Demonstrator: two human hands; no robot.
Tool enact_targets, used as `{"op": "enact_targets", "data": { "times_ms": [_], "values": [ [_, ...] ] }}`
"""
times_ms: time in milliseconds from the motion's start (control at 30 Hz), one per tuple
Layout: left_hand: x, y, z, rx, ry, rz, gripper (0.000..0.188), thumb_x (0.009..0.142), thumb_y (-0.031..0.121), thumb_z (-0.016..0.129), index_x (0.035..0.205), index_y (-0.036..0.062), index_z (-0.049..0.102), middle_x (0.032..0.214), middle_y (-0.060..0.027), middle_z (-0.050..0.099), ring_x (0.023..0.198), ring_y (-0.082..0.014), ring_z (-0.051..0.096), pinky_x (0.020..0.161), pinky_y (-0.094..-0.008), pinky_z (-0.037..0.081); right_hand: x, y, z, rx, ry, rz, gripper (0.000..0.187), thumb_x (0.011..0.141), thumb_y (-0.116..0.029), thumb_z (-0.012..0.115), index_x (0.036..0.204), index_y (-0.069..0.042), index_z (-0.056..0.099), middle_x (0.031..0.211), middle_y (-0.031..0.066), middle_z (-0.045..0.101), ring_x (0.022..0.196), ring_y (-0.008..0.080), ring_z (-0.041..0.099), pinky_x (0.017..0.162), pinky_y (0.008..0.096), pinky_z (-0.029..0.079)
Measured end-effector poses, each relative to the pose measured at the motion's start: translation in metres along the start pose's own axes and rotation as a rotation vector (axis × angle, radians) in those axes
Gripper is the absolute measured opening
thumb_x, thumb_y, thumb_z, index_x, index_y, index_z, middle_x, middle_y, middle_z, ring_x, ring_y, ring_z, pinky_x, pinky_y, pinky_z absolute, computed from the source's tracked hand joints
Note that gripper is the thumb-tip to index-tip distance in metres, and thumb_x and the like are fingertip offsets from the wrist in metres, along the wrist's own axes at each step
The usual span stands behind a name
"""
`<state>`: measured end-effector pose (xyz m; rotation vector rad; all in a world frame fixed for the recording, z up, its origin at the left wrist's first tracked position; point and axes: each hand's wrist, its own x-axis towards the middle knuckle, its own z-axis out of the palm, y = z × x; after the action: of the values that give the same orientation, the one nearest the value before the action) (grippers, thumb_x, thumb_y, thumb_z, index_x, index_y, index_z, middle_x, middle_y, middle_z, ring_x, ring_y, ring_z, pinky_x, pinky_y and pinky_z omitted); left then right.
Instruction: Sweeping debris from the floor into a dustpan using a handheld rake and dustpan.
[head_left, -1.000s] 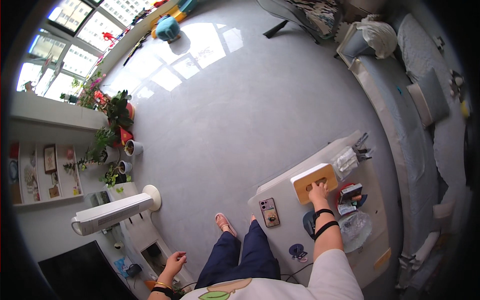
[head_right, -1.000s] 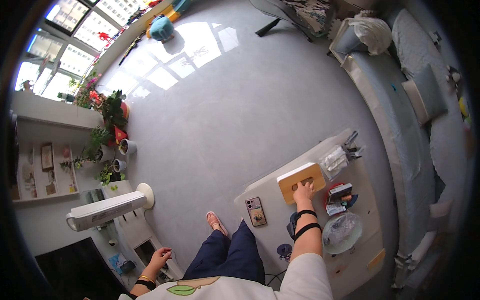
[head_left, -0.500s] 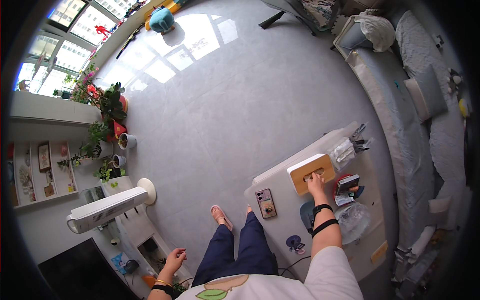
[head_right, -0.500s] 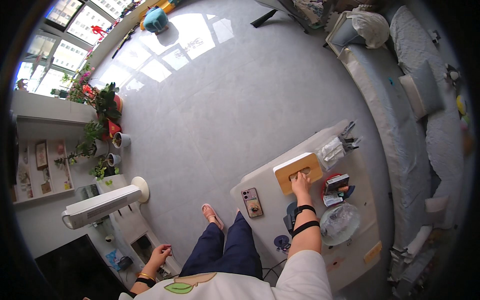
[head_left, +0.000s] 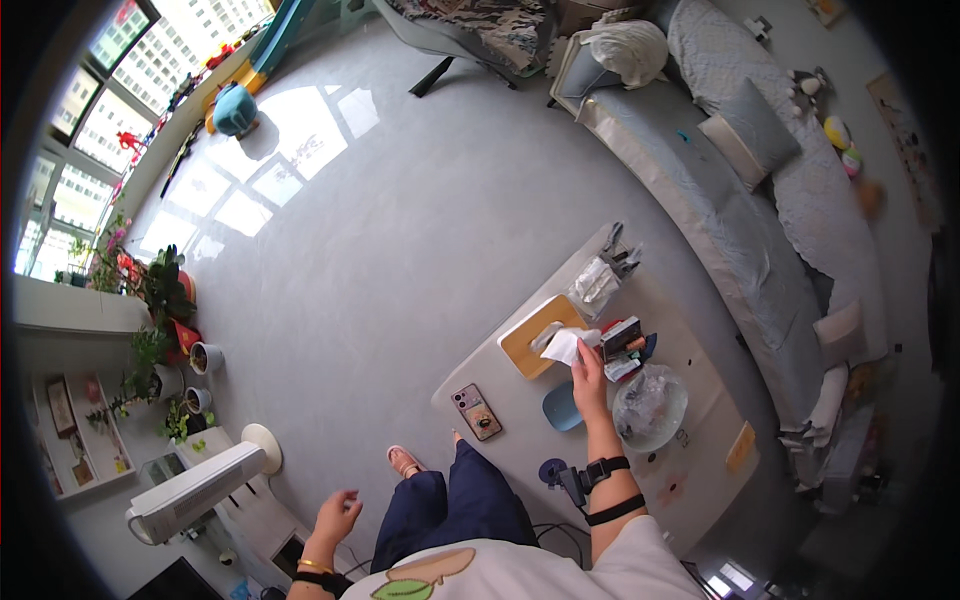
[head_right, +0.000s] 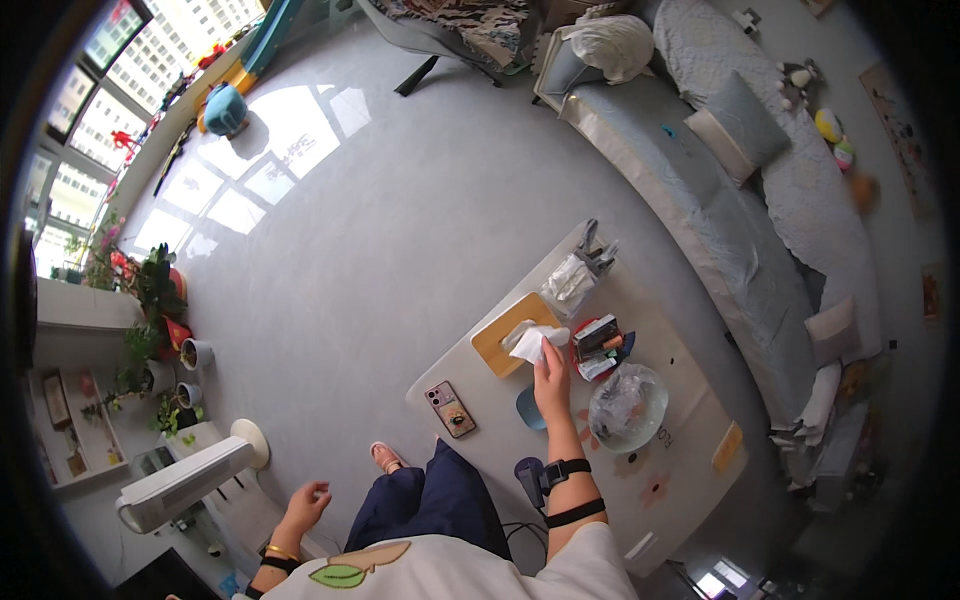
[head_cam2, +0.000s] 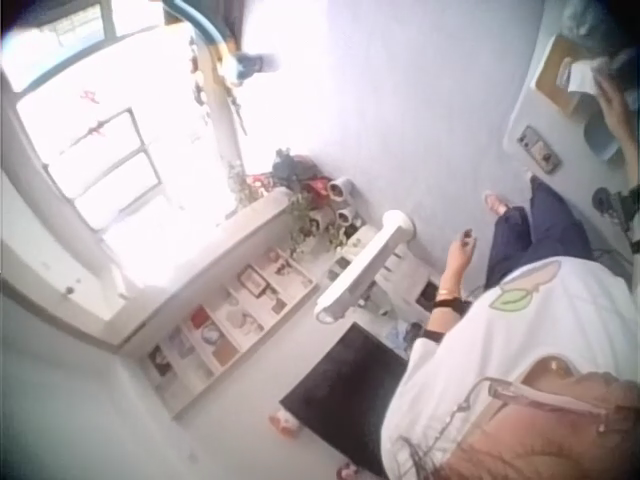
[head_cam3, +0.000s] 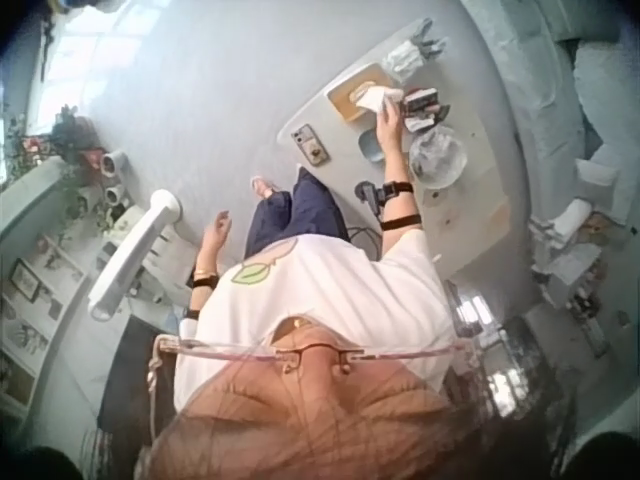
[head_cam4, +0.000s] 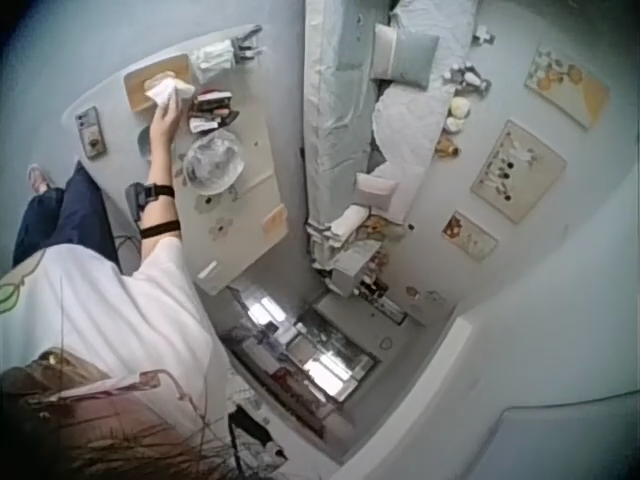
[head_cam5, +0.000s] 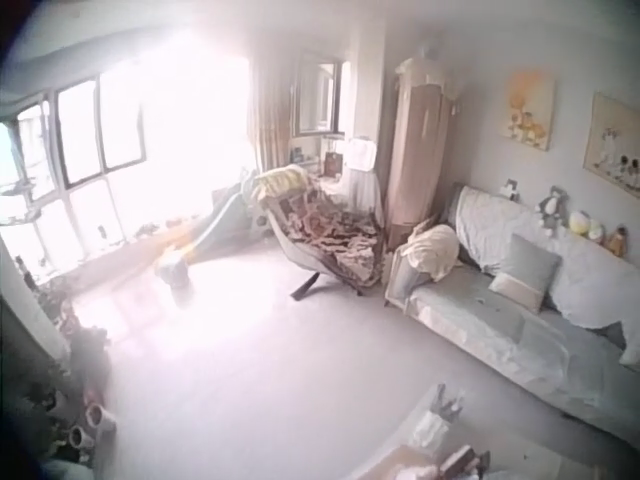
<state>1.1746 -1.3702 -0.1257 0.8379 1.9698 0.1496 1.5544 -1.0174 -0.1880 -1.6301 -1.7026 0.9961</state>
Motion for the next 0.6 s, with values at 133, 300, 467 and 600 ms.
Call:
{"op": "enact_targets", "data": {
  "times_ms": [133, 300, 467, 600],
  "values": [
    [0.035, 0.114, -0.041, -0.071, 0.032, 0.338, 0.033, 0.080, 0.019, 0.060, 0.109, 0.0048, 0.053, 0.100, -0.0123, 0.060, 0.083, -0.0235, 0.061, 0.070, -0.0323, 0.048, -0.014, -0.073, -0.025, 0.509, -0.022, 0.141, 0.027, 0.085, -0.011, 0.053, 0.108, 0.001, 0.058, 0.104, 0.0113, 0.060, 0.099, 0.0185, 0.055, 0.087, 0.0270, 0.040],
    [0.070, 0.228, -0.053, -0.624, -0.285, 0.499, 0.044, 0.087, 0.028, 0.054, 0.120, 0.0009, 0.044, 0.115, -0.0132, 0.053, 0.104, -0.0212, 0.053, 0.087, -0.0334, 0.043, -0.047, -0.154, -0.036, 1.197, -0.206, 0.319, 0.020, 0.084, -0.017, 0.059, 0.097, -0.002, 0.063, 0.096, 0.0080, 0.064, 0.089, 0.0108, 0.058, 0.081, 0.0210, 0.044],
    [0.047, 0.283, -0.057, -1.231, -0.760, 0.355, 0.044, 0.087, 0.025, 0.055, 0.120, 0.0005, 0.042, 0.115, -0.0108, 0.052, 0.105, -0.0206, 0.052, 0.087, -0.0326, 0.043, -0.092, -0.191, -0.029, 1.180, -0.298, 0.325, 0.020, 0.082, -0.020, 0.061, 0.097, -0.006, 0.062, 0.090, 0.0036, 0.064, 0.084, 0.0068, 0.058, 0.078, 0.0206, 0.045],
    [0.028, 0.267, -0.063, -0.951, -0.621, 0.529, 0.042, 0.082, 0.019, 0.061, 0.118, 0.0023, 0.045, 0.107, -0.0089, 0.055, 0.097, -0.0165, 0.054, 0.083, -0.0298, 0.044, -0.136, -0.213, -0.017, 1.059, -0.223, 0.255, 0.058, 0.080, -0.028, 0.065, 0.126, -0.005, 0.039, 0.110, 0.0080, 0.052, 0.096, 0.0094, 0.051, 0.081, 0.0211, 0.041]
  ]
}}
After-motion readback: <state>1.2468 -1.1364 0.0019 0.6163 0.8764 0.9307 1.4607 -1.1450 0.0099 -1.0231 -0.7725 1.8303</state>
